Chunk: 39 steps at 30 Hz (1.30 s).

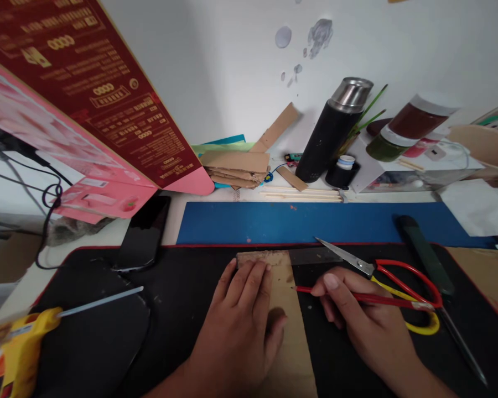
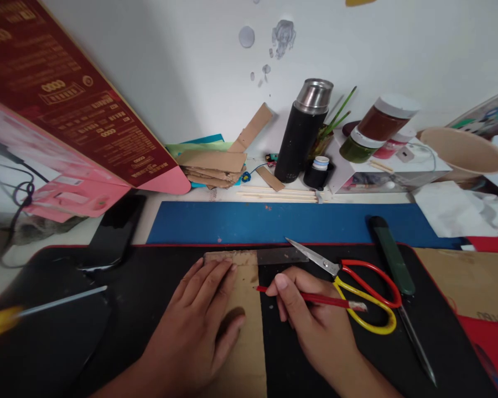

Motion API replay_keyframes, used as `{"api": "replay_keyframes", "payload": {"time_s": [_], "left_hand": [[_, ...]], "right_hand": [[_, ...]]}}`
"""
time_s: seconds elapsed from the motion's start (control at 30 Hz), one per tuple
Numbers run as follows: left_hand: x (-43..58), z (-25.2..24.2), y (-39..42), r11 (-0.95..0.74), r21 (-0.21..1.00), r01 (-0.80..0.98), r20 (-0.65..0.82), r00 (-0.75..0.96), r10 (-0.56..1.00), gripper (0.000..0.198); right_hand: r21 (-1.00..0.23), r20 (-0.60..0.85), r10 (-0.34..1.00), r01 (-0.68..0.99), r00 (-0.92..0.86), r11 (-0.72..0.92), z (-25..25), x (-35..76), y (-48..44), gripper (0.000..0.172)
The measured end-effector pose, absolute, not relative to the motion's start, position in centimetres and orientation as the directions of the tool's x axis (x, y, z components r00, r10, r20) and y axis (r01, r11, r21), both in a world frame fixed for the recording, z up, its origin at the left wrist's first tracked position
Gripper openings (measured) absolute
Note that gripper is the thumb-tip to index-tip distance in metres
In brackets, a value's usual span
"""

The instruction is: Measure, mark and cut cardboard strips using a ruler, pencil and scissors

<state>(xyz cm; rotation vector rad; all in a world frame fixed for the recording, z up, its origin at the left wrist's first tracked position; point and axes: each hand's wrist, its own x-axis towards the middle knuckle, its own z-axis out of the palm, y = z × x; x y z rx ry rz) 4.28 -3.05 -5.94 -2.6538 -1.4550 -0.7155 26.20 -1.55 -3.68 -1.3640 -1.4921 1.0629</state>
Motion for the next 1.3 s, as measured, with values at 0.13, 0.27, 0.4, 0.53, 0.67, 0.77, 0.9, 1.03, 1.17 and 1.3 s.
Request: {"api": "replay_keyframes", "payload": {"time_s": [0.13,0.27,0.4,0.53,0.67,0.77,0.9,1.03,1.17,1.3], "left_hand": [[4.27,-5.9,-3.05,-0.567,0.192,0.801,0.4,0.464,0.79,0.044],[4.28,-5.97,-3.08,-0.562,0.199,0.803,0.401,0.456,0.794,0.044],[4.27,-6.02,-3.11,-0.56,0.209,0.802,0.403,0.451,0.796,0.043],[4.27,-6.04,-3.13,-0.559,0.224,0.798,0.395,0.45,0.801,0.044],[4.32,-6.08,-3.14,-0.559,0.241,0.793,0.398,0.445,0.803,0.044],[4.34,-6.08,-3.14,-0.558,0.242,0.794,0.401,0.442,0.802,0.044],[4.34,-6.05,-3.16,-0.553,0.246,0.796,0.399,0.437,0.806,0.043],[4.32,-6.01,-3.17,-0.555,0.242,0.796,0.395,0.441,0.806,0.044],[4.27,-5.97,-3.13,-0.558,0.23,0.797,0.387,0.451,0.804,0.045],[4.28,-5.99,-3.14,-0.555,0.23,0.8,0.387,0.448,0.806,0.044]], "right_hand": [[-0.953,0.032,0.997,0.297,-0.067,0.05,-3.64,26.13,-1.61,0.045],[-0.952,0.025,0.998,0.303,-0.064,0.044,-3.6,26.15,-1.64,0.044],[-0.946,0.036,0.996,0.318,-0.077,0.059,-3.41,26.09,-1.45,0.045],[-0.946,0.04,0.995,0.318,-0.087,0.066,-3.34,26.01,-1.3,0.045],[-0.939,0.04,0.995,0.337,-0.093,0.069,-3.37,26.04,-1.33,0.046],[-0.938,0.025,0.996,0.341,-0.09,0.054,-3.39,26.12,-1.41,0.045],[-0.939,0.006,0.996,0.342,-0.092,0.038,-3.42,26.22,-1.44,0.045],[-0.938,0.006,0.995,0.344,-0.1,0.04,-3.37,26.26,-1.44,0.047],[-0.943,0.007,0.996,0.331,-0.094,0.038,-3.35,26.22,-1.49,0.046],[-0.949,0.009,0.996,0.313,-0.092,0.038,-3.49,26.18,-1.55,0.044]]}}
